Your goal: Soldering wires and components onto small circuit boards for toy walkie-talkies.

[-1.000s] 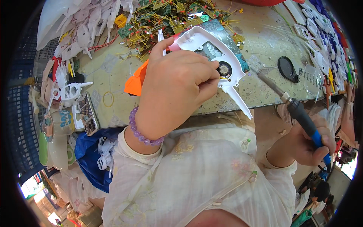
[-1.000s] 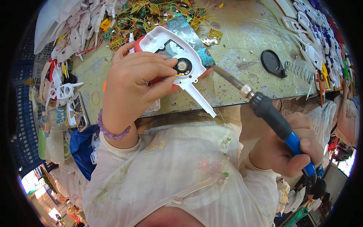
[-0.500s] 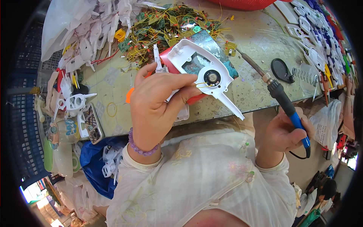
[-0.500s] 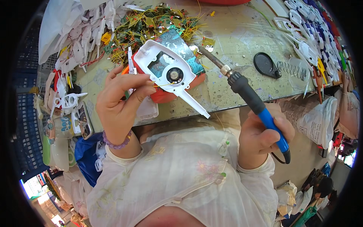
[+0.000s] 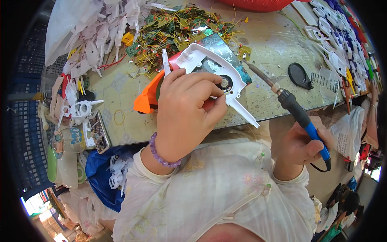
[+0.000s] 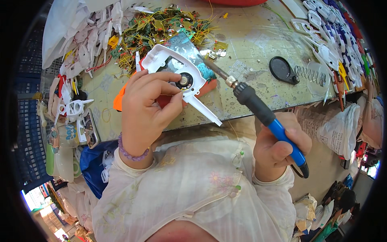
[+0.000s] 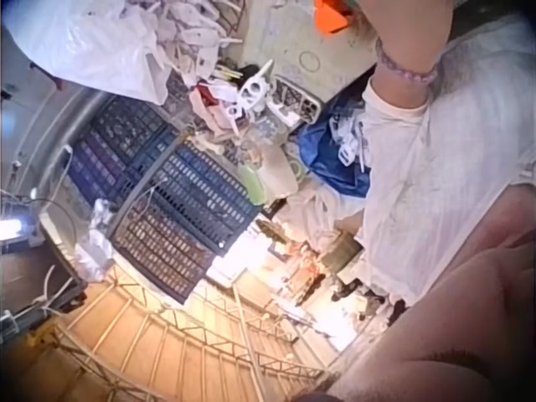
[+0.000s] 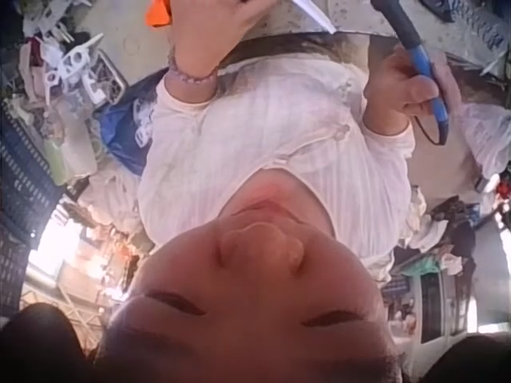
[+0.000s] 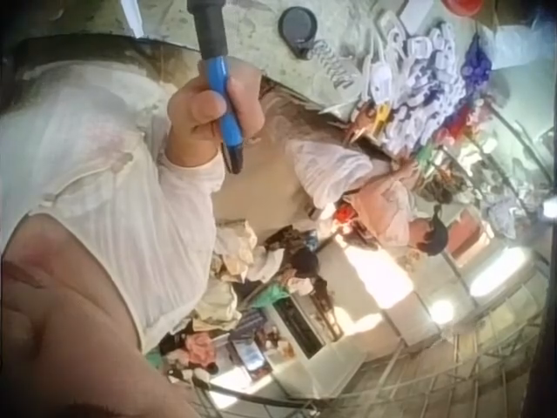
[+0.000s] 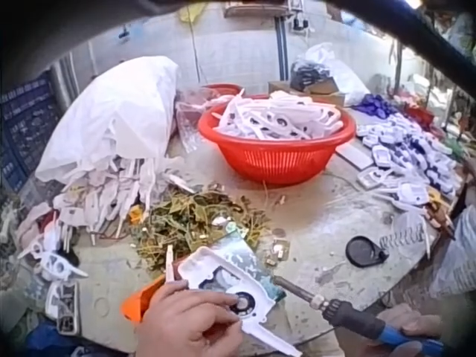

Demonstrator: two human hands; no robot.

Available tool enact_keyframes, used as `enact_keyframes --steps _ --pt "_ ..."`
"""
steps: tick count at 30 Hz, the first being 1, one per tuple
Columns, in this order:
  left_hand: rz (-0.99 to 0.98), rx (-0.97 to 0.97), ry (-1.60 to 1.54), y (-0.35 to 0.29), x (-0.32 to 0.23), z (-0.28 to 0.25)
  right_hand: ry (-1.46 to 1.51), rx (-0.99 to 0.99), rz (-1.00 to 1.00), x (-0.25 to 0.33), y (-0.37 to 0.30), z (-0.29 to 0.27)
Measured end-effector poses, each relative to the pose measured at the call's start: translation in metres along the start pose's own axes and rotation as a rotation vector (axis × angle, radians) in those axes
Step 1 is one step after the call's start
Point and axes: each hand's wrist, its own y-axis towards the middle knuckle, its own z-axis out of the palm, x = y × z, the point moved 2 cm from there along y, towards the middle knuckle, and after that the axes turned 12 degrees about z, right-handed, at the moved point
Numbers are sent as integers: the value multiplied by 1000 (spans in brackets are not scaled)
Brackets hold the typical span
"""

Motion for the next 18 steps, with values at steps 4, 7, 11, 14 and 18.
enact_keyframes --steps 4,7,11,14,18 --pt "-44 66 25 5 -3 -3 -32 74 -48 14 12 3" --pt "-13 106 86 10 -4 -4 -28 71 -88 21 20 3" --pt "30 150 181 16 -9 -6 3 202 -173 23 28 2" --pt "33 138 196 17 -11 -5 -22 259 -201 26 31 5" --pt "37 130 200 16 -12 -5 -51 311 -196 32 34 8"
